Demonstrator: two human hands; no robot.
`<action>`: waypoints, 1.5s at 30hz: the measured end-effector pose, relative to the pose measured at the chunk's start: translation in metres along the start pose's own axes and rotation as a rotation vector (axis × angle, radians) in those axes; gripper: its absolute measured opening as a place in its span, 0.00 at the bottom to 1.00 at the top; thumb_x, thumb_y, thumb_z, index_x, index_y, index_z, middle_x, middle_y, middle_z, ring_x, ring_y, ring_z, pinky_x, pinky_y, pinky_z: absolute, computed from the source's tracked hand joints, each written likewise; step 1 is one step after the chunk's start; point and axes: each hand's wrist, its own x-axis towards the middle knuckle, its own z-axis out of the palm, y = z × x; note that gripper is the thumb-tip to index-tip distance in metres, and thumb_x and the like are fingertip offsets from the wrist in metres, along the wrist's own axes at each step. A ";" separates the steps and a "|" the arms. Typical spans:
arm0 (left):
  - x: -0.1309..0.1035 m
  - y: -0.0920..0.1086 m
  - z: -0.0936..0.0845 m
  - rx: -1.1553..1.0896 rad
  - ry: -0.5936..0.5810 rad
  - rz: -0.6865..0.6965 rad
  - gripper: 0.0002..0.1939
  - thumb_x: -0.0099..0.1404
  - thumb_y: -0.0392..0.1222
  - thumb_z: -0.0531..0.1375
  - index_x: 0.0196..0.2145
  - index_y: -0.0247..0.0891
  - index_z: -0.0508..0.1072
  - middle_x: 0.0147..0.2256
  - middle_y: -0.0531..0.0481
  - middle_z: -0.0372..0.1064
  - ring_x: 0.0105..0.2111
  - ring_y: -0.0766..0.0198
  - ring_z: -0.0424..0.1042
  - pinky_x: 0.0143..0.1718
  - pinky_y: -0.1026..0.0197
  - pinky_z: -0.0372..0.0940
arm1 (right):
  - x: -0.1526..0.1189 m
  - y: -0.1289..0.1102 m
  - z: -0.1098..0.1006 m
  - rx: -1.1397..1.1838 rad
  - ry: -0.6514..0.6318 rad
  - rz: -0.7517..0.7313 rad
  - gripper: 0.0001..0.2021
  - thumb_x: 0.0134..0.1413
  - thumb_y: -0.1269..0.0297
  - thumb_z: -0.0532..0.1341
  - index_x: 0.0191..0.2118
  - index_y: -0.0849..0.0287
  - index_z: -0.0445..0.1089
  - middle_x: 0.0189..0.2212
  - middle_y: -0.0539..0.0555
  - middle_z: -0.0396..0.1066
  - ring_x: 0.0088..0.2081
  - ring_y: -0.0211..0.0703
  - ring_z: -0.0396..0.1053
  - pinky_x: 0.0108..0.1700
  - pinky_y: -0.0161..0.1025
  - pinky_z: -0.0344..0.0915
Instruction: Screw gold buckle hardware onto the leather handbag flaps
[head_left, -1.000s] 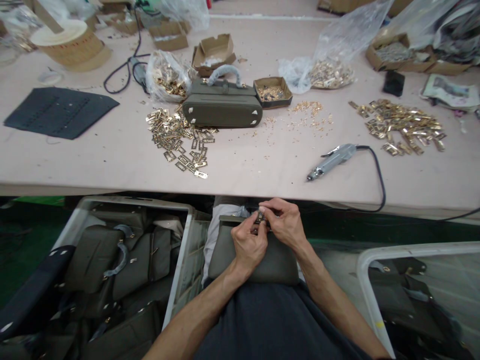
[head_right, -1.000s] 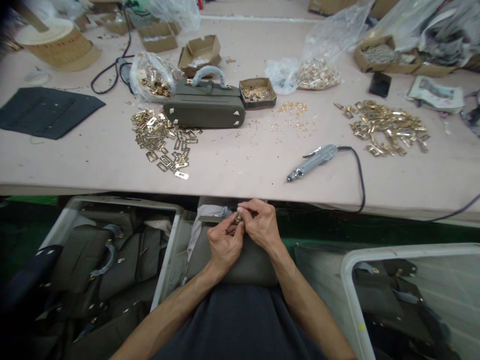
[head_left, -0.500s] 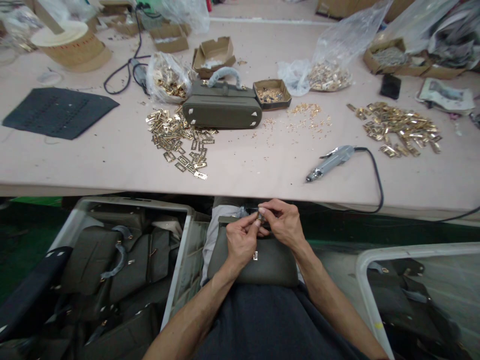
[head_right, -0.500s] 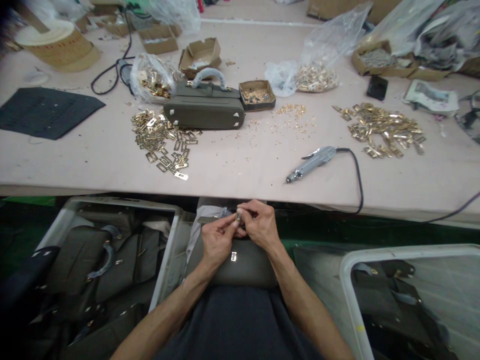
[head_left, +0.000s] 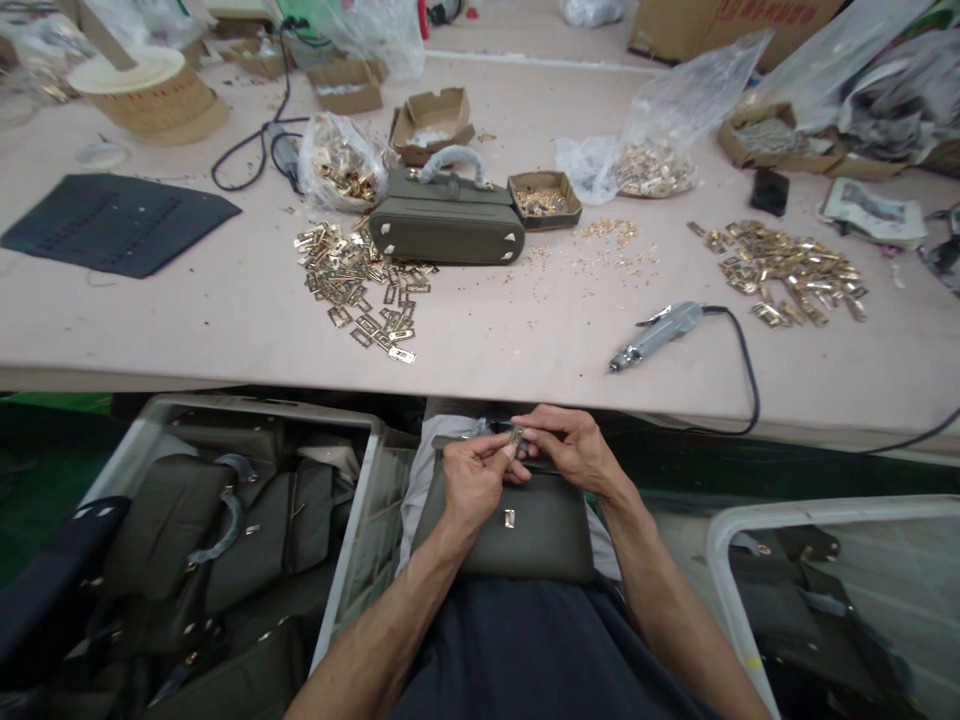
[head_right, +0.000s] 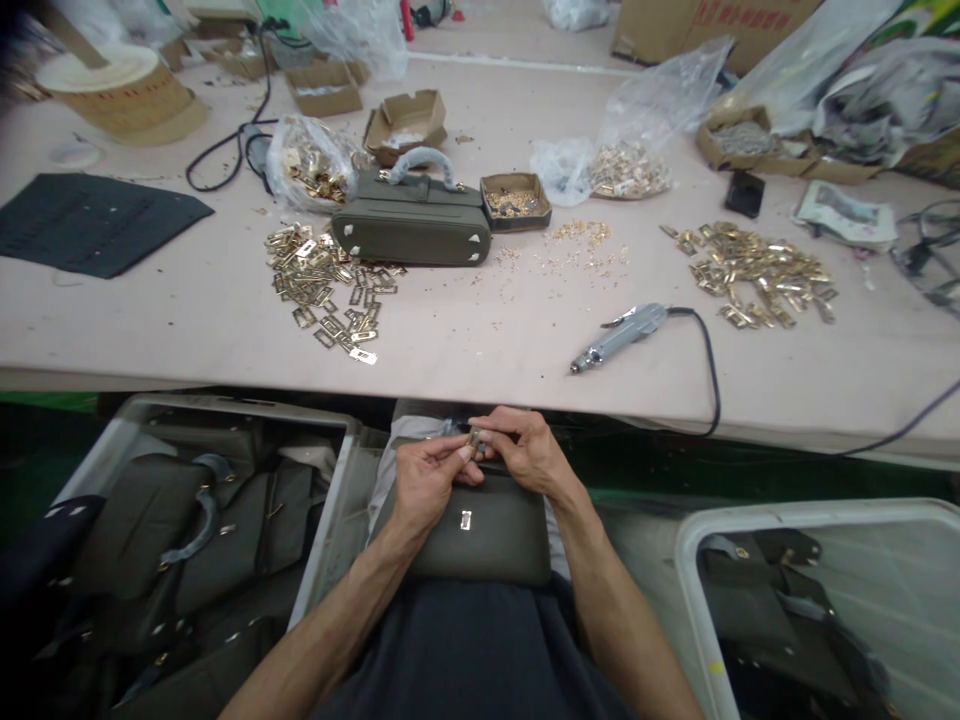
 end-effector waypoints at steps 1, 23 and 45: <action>0.000 -0.001 0.000 -0.007 0.003 0.002 0.15 0.59 0.45 0.68 0.40 0.31 0.82 0.27 0.44 0.79 0.22 0.61 0.77 0.27 0.61 0.76 | 0.000 0.000 0.001 -0.003 0.004 -0.001 0.12 0.64 0.60 0.63 0.48 0.57 0.80 0.31 0.52 0.71 0.30 0.40 0.71 0.35 0.37 0.69; 0.000 -0.011 0.012 0.021 0.097 0.006 0.16 0.59 0.44 0.68 0.40 0.28 0.80 0.23 0.44 0.77 0.20 0.61 0.76 0.25 0.63 0.74 | -0.004 0.015 -0.005 0.061 -0.031 0.008 0.11 0.61 0.64 0.66 0.49 0.57 0.78 0.40 0.56 0.73 0.38 0.43 0.72 0.38 0.36 0.70; 0.003 -0.008 0.010 0.022 0.051 -0.006 0.15 0.59 0.42 0.68 0.39 0.27 0.79 0.23 0.44 0.77 0.20 0.61 0.76 0.25 0.62 0.74 | 0.000 0.016 -0.007 0.137 -0.074 0.061 0.12 0.60 0.60 0.68 0.46 0.60 0.78 0.36 0.55 0.75 0.31 0.40 0.72 0.35 0.35 0.71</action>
